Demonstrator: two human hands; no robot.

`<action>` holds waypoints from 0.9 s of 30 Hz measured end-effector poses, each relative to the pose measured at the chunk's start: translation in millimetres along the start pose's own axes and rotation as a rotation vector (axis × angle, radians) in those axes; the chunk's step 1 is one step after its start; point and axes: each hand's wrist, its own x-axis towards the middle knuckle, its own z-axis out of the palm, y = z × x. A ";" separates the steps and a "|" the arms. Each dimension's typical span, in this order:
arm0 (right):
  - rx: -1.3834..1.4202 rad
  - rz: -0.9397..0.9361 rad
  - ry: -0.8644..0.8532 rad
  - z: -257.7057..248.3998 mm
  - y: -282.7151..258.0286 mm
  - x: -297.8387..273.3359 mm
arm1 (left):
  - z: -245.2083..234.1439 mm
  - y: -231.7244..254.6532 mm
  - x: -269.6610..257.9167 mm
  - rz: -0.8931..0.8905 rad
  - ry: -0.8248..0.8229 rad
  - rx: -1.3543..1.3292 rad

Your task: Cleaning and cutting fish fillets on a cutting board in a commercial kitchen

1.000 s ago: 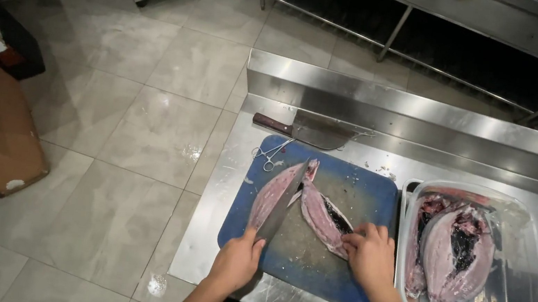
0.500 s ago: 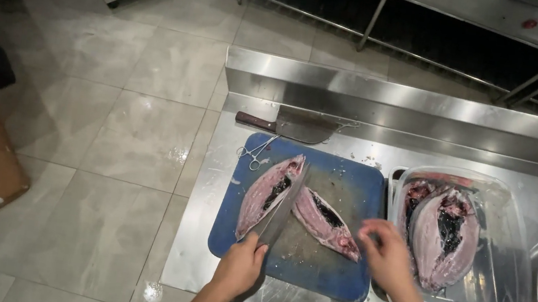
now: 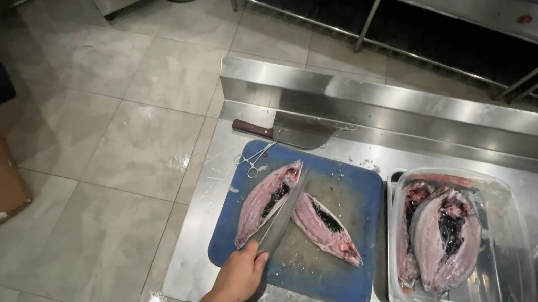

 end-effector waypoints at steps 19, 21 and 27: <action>0.181 -0.134 -0.014 -15.5 -185.2 91.6 | -12.3 18.3 -13.3 -0.003 0.033 0.006; 0.484 -0.172 -0.092 -23.1 -199.1 77.8 | -14.4 23.0 -17.1 -0.044 0.033 -0.028; 0.688 -0.592 -0.150 -47.1 -245.2 73.8 | -20.3 35.0 -17.7 -0.227 0.220 -0.156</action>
